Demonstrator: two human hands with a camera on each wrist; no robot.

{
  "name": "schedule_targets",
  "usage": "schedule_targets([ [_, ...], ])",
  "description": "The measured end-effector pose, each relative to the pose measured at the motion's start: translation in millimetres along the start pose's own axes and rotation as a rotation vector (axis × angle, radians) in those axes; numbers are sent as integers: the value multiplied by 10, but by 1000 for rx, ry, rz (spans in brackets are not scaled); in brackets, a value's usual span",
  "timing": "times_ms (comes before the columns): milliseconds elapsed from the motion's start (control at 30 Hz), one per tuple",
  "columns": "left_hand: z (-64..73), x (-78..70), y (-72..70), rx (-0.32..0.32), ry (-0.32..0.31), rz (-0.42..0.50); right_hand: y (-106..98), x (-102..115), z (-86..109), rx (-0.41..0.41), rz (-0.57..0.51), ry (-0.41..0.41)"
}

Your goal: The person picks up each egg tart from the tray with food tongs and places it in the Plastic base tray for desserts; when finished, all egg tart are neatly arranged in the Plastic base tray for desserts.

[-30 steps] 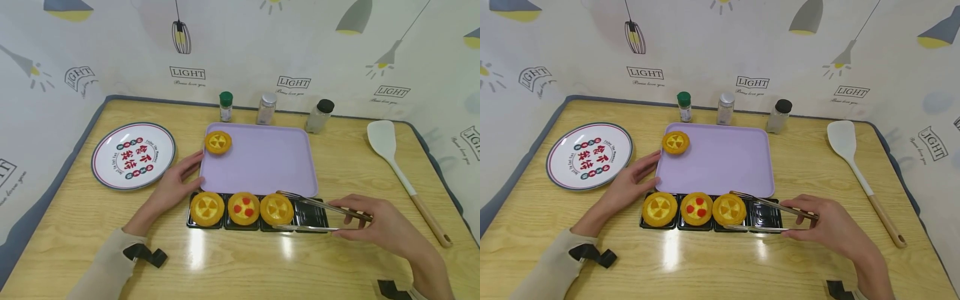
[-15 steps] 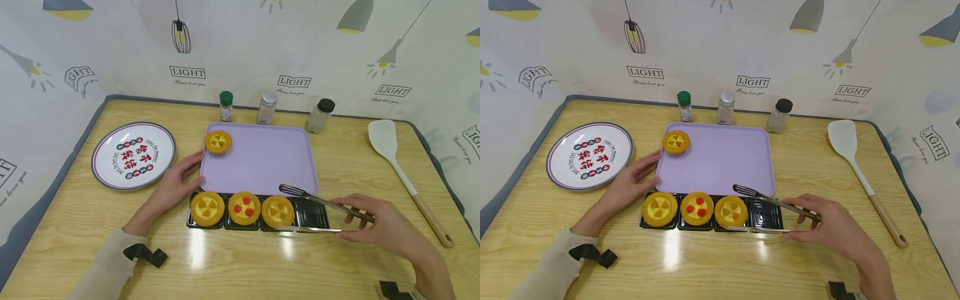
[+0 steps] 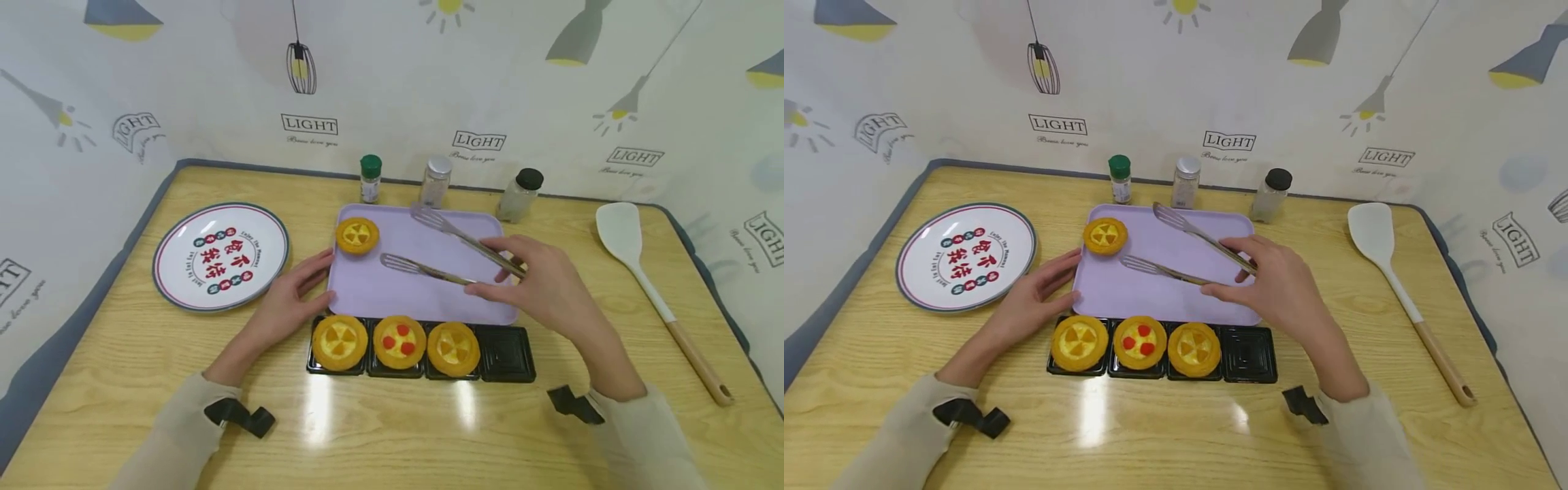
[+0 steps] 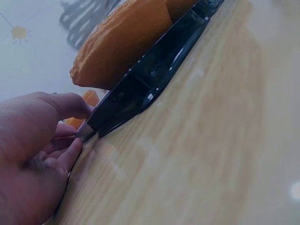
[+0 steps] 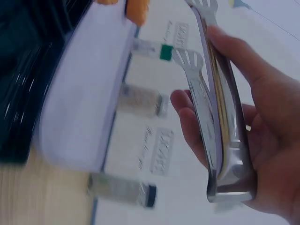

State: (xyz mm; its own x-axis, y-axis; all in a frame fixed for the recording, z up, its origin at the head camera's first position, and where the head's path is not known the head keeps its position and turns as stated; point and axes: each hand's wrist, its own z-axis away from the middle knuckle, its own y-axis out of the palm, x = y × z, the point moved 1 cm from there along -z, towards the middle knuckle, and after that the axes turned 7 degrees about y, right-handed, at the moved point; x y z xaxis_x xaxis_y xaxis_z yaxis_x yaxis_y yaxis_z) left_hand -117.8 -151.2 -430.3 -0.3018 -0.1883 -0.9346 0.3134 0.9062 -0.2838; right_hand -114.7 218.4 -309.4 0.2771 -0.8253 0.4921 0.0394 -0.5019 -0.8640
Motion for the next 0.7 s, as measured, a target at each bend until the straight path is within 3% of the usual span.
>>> schedule_targets([
  [133,-2,24,-9,-4,5,7,236,118,-377,50,18,37],
  [233,-3,41,-10,-6,2,11,373,183,-540,76,42,36],
  [433,-8,2,6,-11,-3,6,531,260,-676,111,83,7],
  [700,8,-283,-4,-5,-9,18,632,302,-742,161,105,62],
])
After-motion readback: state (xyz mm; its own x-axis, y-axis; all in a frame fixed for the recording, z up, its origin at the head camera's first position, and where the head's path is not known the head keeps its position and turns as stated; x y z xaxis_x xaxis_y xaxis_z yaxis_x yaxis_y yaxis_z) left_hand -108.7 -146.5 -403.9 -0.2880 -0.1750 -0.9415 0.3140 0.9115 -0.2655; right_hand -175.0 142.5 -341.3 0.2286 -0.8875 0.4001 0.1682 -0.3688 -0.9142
